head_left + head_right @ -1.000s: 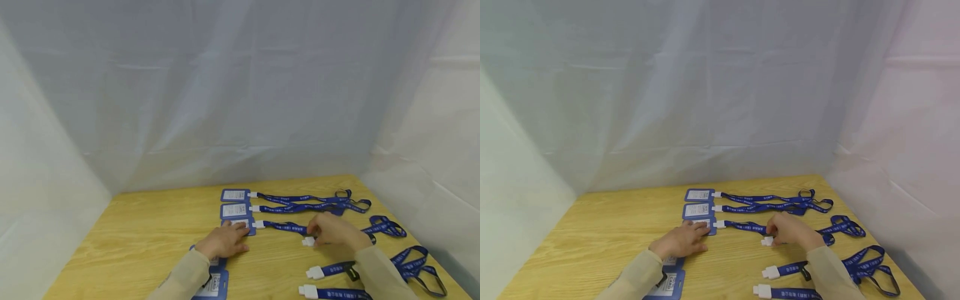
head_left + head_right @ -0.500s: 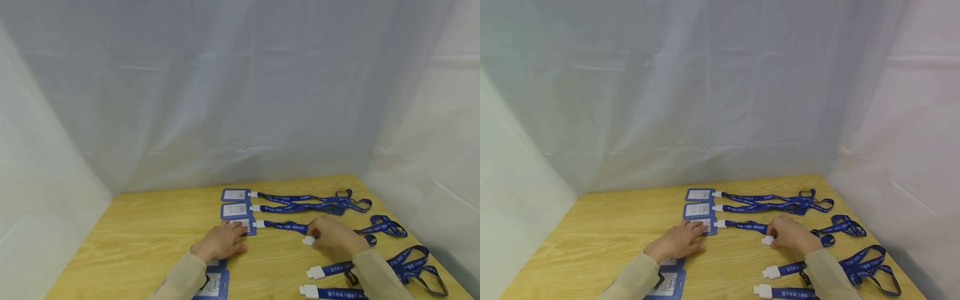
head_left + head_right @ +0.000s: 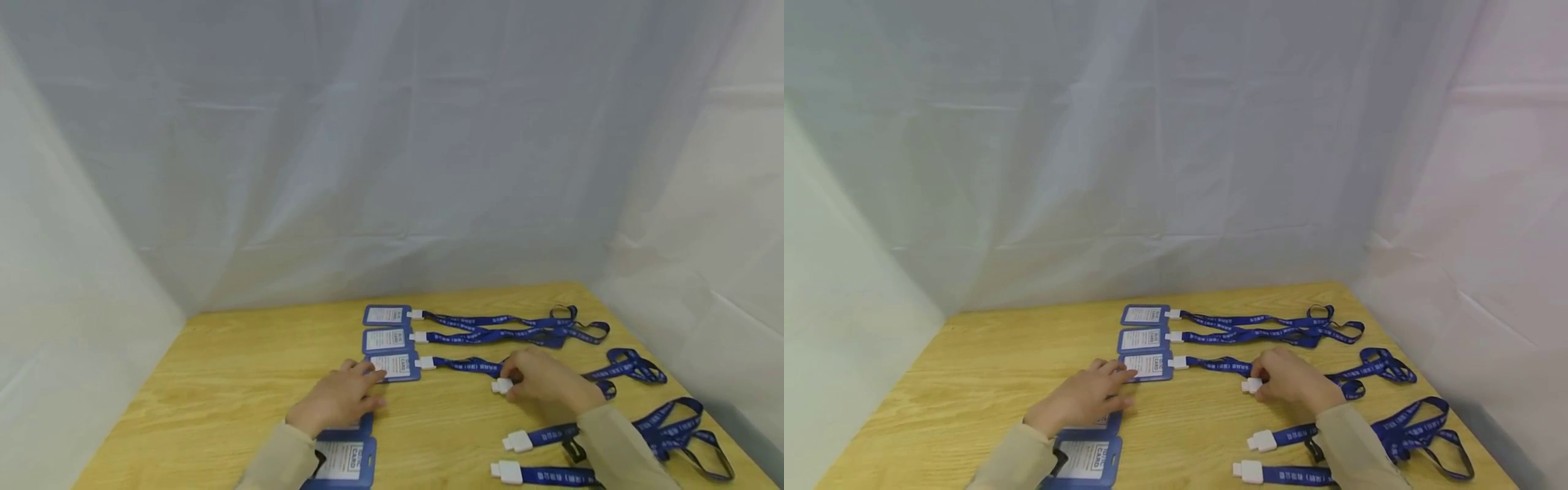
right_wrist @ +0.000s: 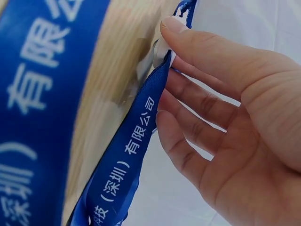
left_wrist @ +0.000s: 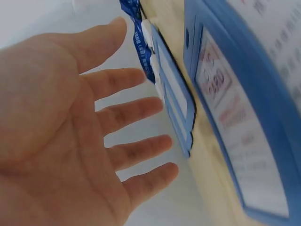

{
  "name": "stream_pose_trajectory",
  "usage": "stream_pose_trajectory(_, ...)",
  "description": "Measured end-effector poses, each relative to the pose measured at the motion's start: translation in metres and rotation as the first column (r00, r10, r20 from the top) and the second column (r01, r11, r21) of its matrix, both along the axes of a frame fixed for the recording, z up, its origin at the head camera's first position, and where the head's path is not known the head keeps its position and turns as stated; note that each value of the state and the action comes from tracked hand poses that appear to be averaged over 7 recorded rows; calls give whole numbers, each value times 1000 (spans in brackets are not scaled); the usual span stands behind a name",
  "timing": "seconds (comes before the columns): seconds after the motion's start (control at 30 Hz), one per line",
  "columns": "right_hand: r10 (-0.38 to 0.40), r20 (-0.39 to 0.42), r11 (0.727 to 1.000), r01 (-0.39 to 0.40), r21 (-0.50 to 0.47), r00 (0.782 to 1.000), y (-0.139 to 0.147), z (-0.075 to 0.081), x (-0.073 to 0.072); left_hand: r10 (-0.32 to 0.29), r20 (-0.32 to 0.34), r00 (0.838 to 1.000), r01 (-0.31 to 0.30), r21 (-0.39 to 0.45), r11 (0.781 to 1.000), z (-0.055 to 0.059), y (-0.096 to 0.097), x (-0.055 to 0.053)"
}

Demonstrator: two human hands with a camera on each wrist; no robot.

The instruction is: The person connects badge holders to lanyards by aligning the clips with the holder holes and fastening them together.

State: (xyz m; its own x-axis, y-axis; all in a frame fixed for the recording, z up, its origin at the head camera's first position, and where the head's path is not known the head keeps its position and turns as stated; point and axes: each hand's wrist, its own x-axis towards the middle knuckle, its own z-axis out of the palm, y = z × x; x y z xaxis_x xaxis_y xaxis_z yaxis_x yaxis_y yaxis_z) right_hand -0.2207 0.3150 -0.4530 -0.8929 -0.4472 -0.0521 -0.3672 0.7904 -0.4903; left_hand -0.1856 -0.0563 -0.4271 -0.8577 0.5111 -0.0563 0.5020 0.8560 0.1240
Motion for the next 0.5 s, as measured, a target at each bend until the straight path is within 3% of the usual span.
stream_pose_trajectory(0.13, 22, -10, 1000, -23, -9, 1000, 0, 1, 1, 5, -3, 1000, -5, -20, 1000, 3, -7, 5)
stream_pose_trajectory(0.3, 24, -21, 1000, -24, -3, 999, 0, 3, 2, 48, 67, 997, -45, -44, 998, 6, -13, 15)
stream_pose_trajectory(0.5, 27, -37, 1000, -27, -7, 999, 0, 3, 1, 36, 86, 996, -29, -80, 996, 8, -23, 27)
